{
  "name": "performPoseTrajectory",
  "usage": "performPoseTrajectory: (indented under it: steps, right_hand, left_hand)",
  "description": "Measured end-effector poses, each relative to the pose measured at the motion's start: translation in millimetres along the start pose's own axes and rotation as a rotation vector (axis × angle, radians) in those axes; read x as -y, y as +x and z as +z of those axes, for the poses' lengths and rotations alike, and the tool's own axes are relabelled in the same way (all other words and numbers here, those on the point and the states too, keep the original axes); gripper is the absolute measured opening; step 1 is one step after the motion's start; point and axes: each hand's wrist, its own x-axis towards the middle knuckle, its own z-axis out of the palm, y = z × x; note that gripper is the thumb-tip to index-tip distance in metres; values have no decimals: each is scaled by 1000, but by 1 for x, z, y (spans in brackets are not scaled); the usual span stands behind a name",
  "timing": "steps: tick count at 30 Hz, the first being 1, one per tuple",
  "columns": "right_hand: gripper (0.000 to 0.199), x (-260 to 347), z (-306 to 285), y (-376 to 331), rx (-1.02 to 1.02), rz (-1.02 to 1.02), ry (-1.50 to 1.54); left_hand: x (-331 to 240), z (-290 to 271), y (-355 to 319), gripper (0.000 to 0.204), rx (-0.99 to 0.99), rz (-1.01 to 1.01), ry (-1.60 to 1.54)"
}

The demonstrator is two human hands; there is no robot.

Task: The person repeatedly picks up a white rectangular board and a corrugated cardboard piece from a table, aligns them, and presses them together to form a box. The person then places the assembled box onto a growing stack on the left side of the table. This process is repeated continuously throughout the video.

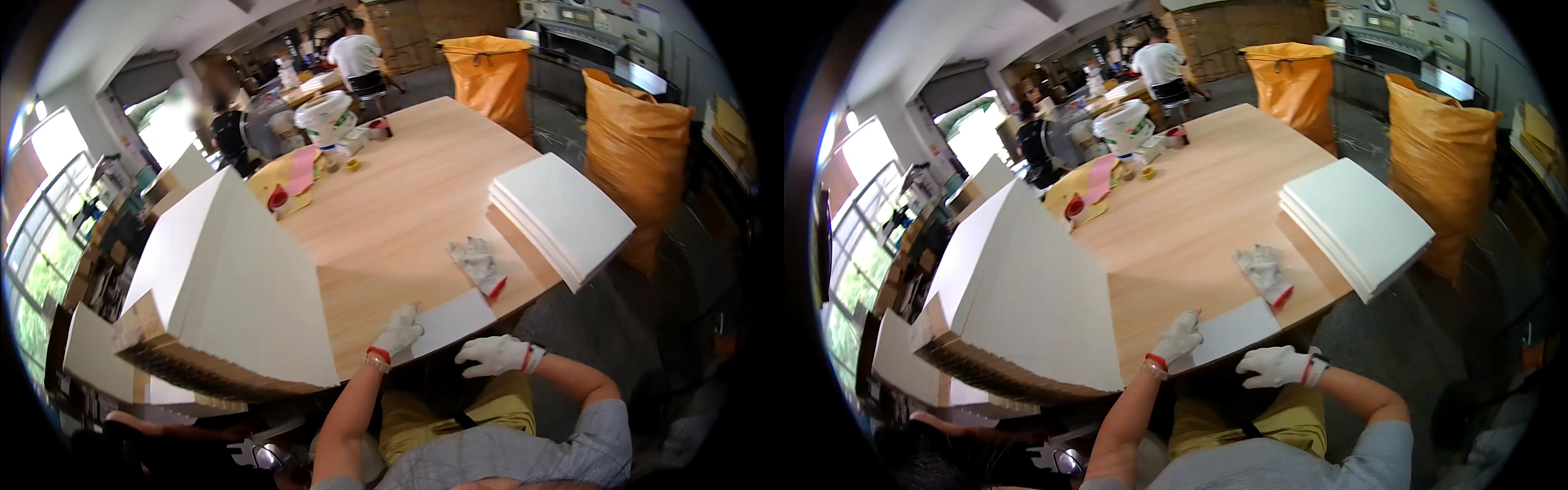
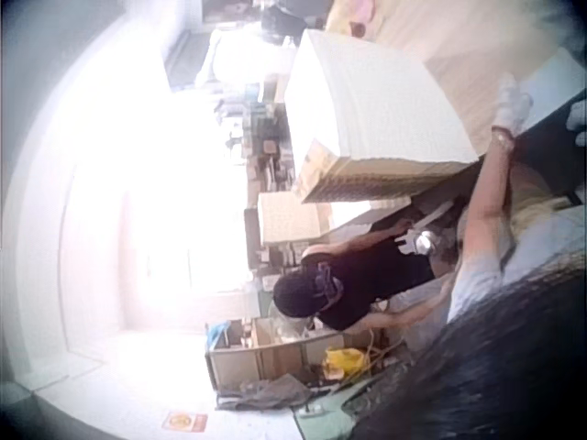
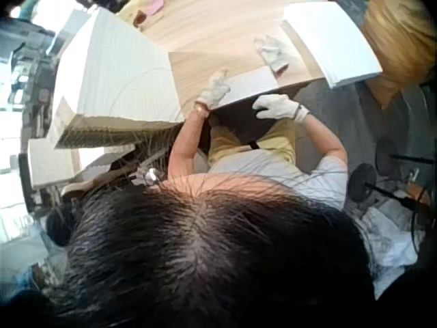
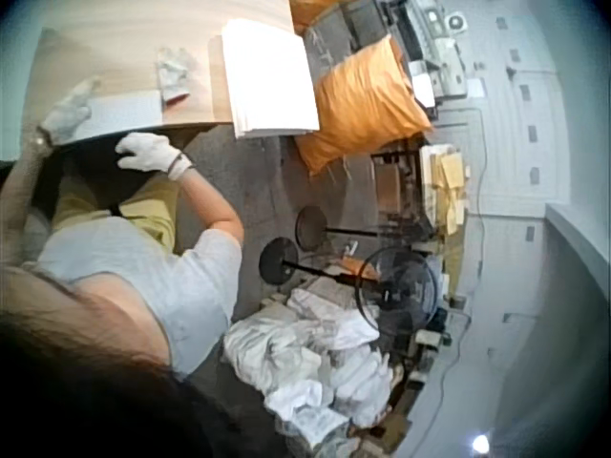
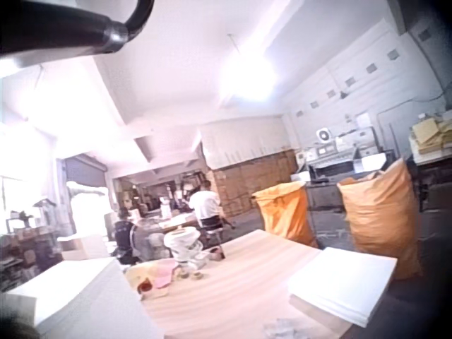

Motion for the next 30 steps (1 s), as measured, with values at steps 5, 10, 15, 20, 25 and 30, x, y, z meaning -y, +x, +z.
performPoseTrajectory:
  steps: [5, 10, 15, 20, 25, 30]
  right_hand:
    - [35, -10, 29, 3, -316, 101, -36]
    - [30, -16, 31, 7, -384, 54, 77]
    - [17, -54, -32, 11, -832, -35, 13]
    - [16, -117, -55, 3, -804, 215, -153]
    - [16, -90, -46, -25, -855, 179, -55]
    - [15, -59, -44, -69, -1133, 243, -115]
  left_hand:
    - [-24, 3, 36, 54, 333, -55, 133]
    - [-9, 3, 31, 53, 280, -2, 67]
    - [-16, 11, 30, 54, 167, 57, 154]
    - [-37, 23, 50, 53, 253, 60, 190]
    - [-29, 27, 60, 52, 286, -19, 179]
    - [-63, 51, 89, 52, 30, 163, -22]
